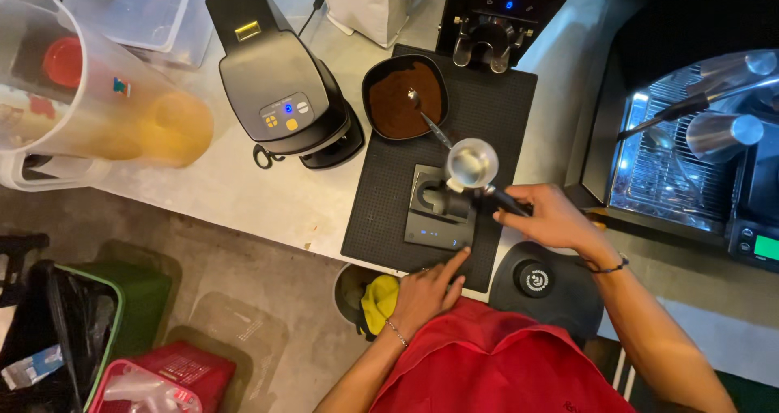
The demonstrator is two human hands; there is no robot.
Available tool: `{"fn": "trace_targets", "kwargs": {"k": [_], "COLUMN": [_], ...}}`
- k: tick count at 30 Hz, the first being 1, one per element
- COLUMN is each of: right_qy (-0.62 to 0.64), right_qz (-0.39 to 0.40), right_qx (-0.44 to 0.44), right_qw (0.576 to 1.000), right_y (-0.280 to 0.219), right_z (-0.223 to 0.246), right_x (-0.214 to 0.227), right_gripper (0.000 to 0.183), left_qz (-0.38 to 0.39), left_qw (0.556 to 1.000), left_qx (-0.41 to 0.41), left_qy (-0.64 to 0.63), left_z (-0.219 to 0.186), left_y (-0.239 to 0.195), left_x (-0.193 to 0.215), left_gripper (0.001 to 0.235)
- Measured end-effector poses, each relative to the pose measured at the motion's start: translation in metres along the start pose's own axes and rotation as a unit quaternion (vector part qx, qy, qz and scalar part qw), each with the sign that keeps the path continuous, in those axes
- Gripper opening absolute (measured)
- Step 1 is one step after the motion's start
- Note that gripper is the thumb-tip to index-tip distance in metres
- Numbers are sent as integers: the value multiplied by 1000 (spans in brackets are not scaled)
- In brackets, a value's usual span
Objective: The person prepares an espresso by weighing a portafilter, grinding coffee beans into it, and leveling the grounds with a spoon. They then use a tamper to compress the coffee puck before inserting the portafilter into the espresso machine to begin extraction.
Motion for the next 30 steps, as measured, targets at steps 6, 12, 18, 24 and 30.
{"fn": "trace_targets", "kwargs": {"k": [6, 12, 18, 24, 30], "right_qy": [-76, -52, -36, -30, -20], "right_qz": [88, 63, 61, 62, 63], "right_qx": [64, 58, 59, 50, 40], "right_qw": [991, 995, 996, 996, 997], "right_y": [20, 18, 10, 22, 21], "right_z": [-12, -27, -10, -39, -50], "right_x": [-22, -13, -7, -13, -15], "right_gripper": [11, 5, 8, 11, 17], "left_qz": [10, 46, 49, -26, -64], "left_qw": [997, 994, 993, 994, 982], "left_qx": [10, 39, 35, 46, 95], "left_qy": [78, 95, 101, 97, 150], "left_z": [-4, 8, 4, 9, 20], "left_y": [-1, -8, -8, -12, -20], "left_x": [-2, -25, -21, -13, 6], "left_gripper": [46, 55, 56, 59, 62]}}
Point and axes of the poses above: each hand's wrist, its own y-axis towards the middle knuckle, its own x-axis out of the back of the hand, z = x × y, the point moved 7 cm from there along y, towards the middle knuckle, and after that the axes turned 13 degrees about x, right-handed, at the moved point
